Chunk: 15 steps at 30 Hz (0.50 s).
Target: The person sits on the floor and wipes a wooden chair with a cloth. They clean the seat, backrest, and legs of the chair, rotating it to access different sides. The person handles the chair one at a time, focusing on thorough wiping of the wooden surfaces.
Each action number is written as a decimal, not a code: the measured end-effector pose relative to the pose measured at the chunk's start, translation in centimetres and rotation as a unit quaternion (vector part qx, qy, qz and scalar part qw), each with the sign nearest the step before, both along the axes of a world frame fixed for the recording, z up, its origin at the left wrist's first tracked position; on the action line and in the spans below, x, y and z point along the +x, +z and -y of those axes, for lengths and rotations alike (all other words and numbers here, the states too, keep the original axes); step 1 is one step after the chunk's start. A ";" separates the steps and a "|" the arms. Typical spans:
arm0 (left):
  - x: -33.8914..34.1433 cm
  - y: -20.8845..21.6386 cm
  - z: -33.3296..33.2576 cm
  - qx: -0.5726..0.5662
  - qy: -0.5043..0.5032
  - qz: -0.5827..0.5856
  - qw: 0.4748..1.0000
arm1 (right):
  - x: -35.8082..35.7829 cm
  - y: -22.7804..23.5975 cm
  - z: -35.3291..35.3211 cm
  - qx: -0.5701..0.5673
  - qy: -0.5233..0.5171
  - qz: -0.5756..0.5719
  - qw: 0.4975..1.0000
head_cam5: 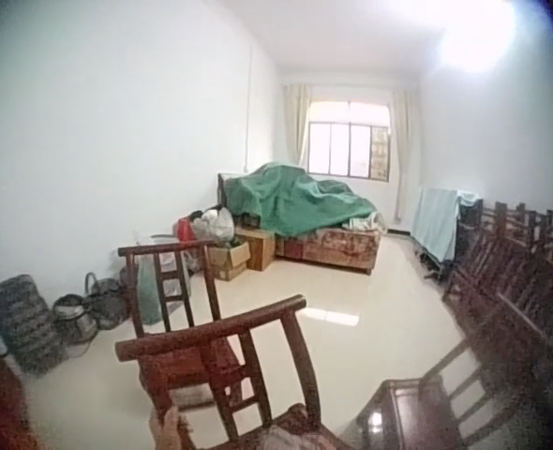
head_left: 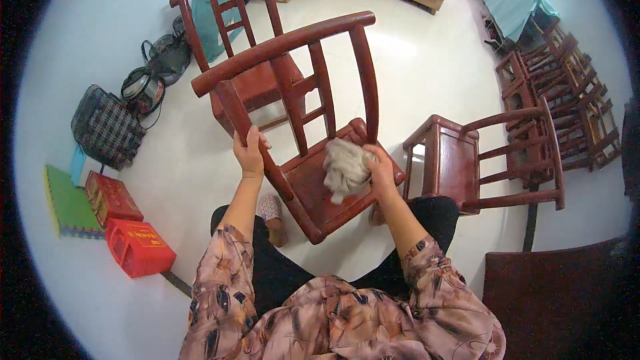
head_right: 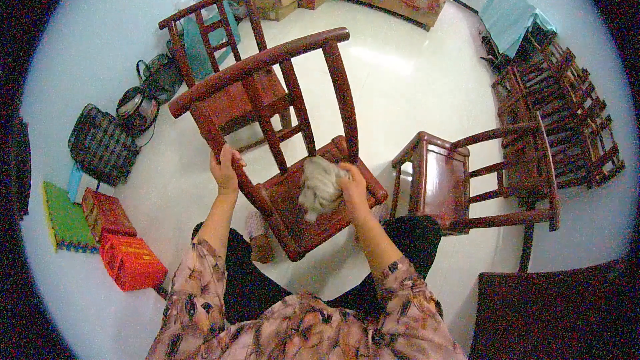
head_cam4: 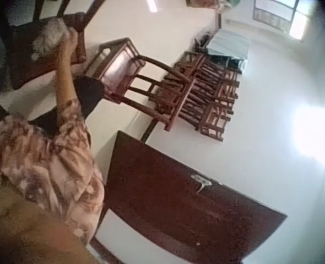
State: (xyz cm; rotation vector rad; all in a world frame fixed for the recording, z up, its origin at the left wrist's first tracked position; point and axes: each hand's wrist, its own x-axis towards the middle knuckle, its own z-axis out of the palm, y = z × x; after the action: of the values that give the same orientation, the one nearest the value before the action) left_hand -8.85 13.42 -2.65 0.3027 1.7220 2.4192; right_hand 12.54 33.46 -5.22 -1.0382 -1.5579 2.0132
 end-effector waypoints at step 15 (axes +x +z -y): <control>0.3 -0.2 0.2 -0.005 -0.014 -0.007 1.000 | -12.4 -7.5 -5.4 0.531 0.334 0.361 0.690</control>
State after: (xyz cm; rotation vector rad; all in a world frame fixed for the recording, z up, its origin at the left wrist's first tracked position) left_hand -8.52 13.19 -2.89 0.3411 1.7240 2.3940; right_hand 0.09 38.91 -12.69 -0.7626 -3.2435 0.4448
